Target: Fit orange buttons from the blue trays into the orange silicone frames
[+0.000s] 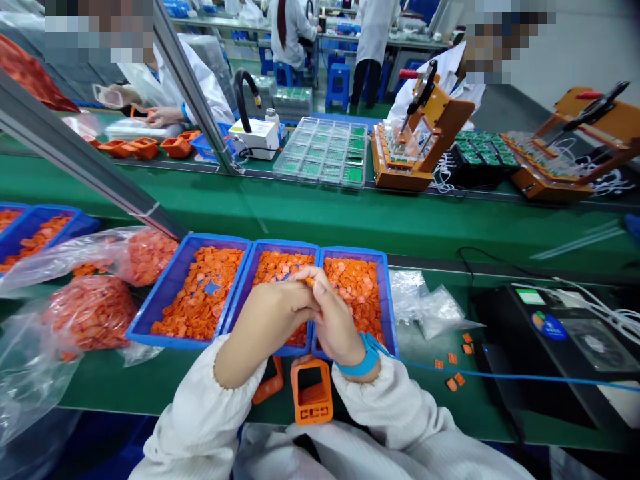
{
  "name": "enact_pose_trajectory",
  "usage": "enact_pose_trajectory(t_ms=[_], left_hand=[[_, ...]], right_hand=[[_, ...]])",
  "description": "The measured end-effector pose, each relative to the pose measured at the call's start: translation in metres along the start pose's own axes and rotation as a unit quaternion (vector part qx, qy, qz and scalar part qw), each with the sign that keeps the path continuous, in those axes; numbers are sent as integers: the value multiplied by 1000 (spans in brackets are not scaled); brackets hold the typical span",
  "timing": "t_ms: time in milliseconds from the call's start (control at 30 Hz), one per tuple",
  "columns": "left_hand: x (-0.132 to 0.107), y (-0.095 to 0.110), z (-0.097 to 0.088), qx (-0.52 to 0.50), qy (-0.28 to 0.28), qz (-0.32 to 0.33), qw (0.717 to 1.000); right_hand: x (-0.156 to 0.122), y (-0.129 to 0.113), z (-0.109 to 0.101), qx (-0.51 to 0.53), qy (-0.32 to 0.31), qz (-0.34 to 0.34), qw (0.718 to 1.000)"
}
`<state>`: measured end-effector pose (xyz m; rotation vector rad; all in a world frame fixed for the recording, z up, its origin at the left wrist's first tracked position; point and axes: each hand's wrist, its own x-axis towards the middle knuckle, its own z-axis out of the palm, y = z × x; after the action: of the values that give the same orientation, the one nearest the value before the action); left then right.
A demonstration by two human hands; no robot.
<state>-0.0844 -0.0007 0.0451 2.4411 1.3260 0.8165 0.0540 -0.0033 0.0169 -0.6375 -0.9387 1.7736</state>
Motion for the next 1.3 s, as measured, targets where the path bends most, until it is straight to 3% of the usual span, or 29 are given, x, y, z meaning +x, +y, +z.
enact_pose_trajectory(t_ms=[200,300,433,533,700,833,933,1033,1133,1300], left_hand=[[-5,5,-10,-23,-5,66,998],[-7,6,-15,3,-23,107,994],[-20,7,-22,44,34,146,988],[-46,10,-31,50,52,123,990],[-116,17,-38,43,17,28,999],[-173,22,-20,31,-19,-40,999],[-200,23,3,70,-17,-104,992],[-210,24,25,127,-8,-160,979],[-210,22,41,138,-25,-172,975],[-209,14,49,137,-53,-163,976]], right_hand=[[2,-10,5,158,32,54,985],[5,-13,2,166,32,58,984],[4,-18,1,150,-4,66,986],[1,-23,-1,121,-2,52,991],[3,-34,-13,133,22,28,991],[4,-41,-19,149,30,29,988],[3,-41,-17,158,30,30,987],[0,-39,-13,160,19,33,986],[-2,-38,-11,150,8,31,988],[-2,-39,-12,144,9,30,989]])
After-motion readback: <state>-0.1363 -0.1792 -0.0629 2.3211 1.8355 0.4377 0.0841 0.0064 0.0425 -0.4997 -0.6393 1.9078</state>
